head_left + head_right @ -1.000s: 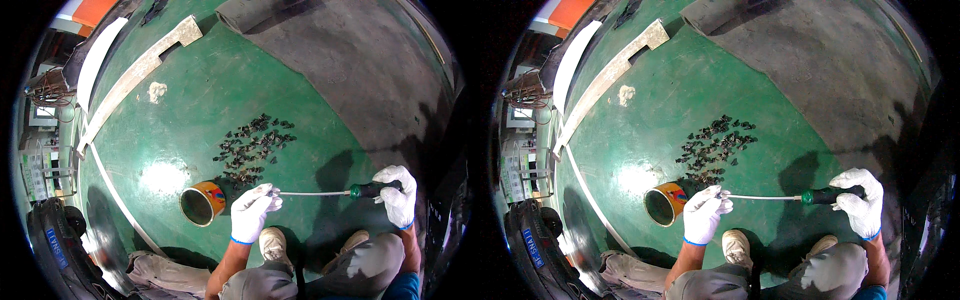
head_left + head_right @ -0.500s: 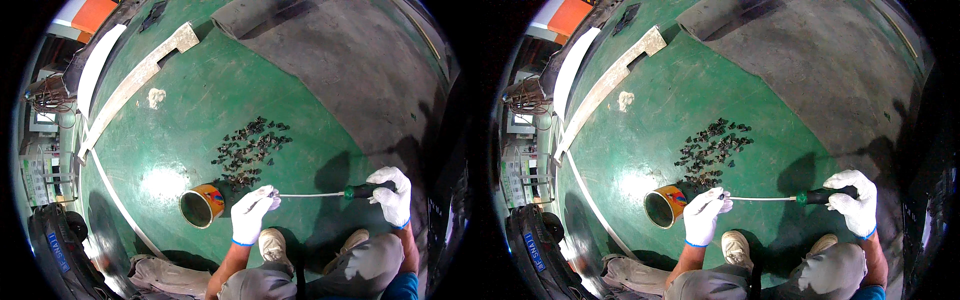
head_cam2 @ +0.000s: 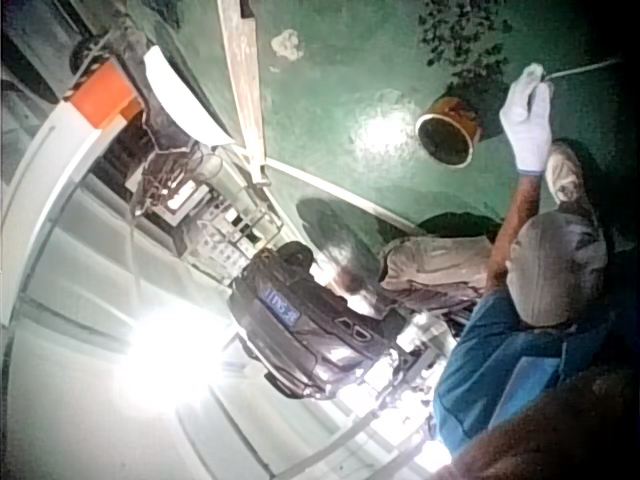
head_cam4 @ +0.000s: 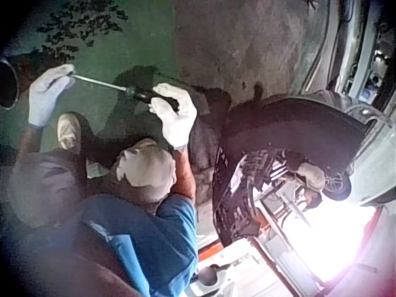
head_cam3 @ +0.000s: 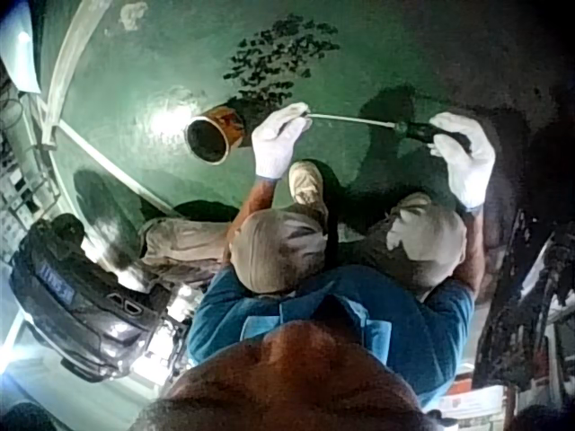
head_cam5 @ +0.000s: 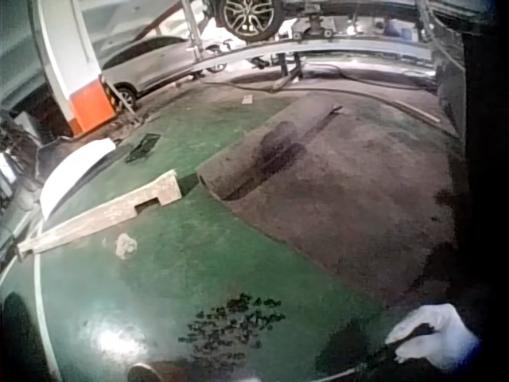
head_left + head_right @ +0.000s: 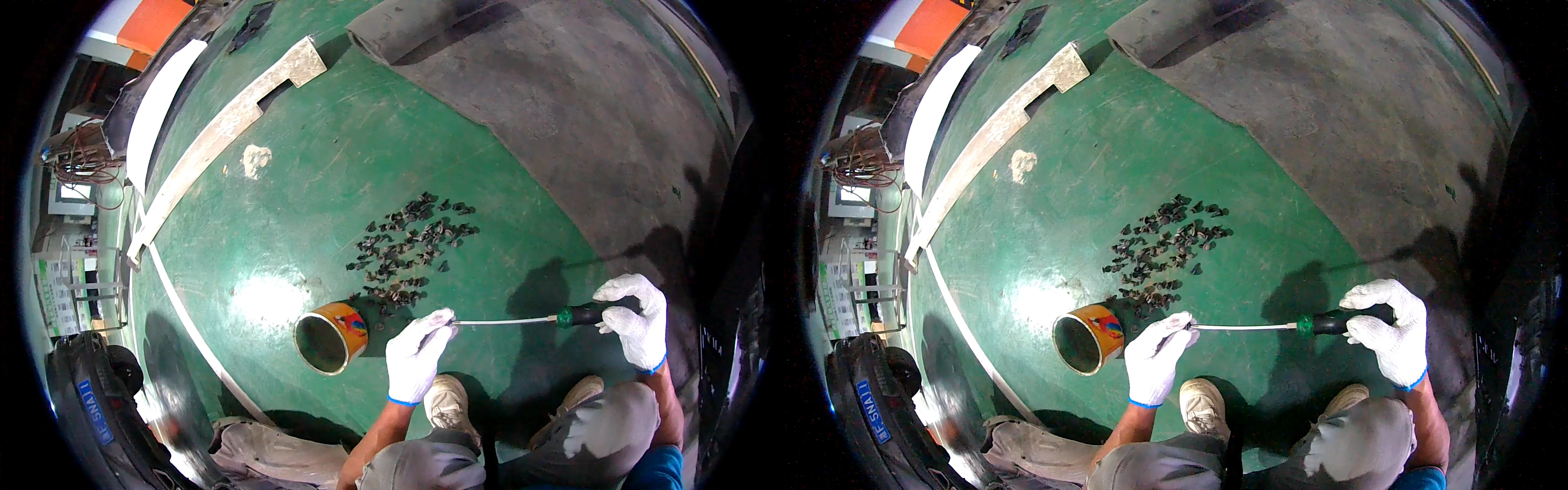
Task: The person picks up small black plastic clips from the floor and inserts them into a large black plastic car part using a screwdriver. The person works in a garage with a green floor, handling the clips one at a time and securing them into the part.
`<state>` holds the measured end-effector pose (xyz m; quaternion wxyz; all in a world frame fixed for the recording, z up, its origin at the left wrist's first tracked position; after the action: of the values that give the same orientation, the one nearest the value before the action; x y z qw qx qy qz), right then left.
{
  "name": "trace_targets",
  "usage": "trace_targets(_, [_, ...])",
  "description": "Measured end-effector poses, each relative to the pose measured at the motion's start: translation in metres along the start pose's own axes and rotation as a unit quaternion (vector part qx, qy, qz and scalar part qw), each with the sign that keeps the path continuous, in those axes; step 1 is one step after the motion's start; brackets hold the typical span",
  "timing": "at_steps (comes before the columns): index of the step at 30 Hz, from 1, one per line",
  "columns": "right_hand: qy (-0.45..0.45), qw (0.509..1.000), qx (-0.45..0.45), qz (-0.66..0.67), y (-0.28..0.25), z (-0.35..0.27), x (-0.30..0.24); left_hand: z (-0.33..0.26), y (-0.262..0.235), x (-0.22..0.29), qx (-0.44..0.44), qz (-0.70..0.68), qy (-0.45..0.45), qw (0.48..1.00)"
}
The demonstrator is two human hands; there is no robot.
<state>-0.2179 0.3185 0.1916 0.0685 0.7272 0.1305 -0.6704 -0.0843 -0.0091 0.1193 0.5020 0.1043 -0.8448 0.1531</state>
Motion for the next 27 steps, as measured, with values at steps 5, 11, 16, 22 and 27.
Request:
trace_targets(5, [0.102, 0.993, -0.020, 0.059, 0.005, 0.002, 0.007, 0.000, 0.001, -0.001, 0.000, -0.179, -0.089, 0.980])
trace_targets(11, [0.124, 0.932, -0.325, -0.102, 0.024, 0.006, 0.035, 0.009, 0.001, 0.001, 0.070, -0.032, 0.027, 0.997])
trace_targets(16, [0.000, 0.888, -0.429, -0.166, 0.044, 0.003, 0.075, 0.011, 0.010, 0.029, 0.085, 0.165, 0.151, 0.971])
trace_targets(22, [0.020, 0.812, -0.515, -0.273, 0.066, 0.014, 0.090, 0.013, 0.030, 0.071, 0.073, 0.255, 0.252, 0.931])
trace_targets(27, [0.003, 0.834, -0.483, -0.267, 0.066, 0.024, 0.103, 0.013, 0.061, 0.113, 0.095, 0.375, 0.397, 0.832])
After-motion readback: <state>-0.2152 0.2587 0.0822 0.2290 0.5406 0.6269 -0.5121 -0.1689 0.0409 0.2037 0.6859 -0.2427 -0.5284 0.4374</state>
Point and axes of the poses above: each hand's wrist, its own z-axis towards the middle knuckle, its own y-axis out of the palm, x = y × z, the point moved 4 cm from there along z, towards the middle knuckle, and after that the axes turned 12 degrees about -y, right-handed, at the moved point
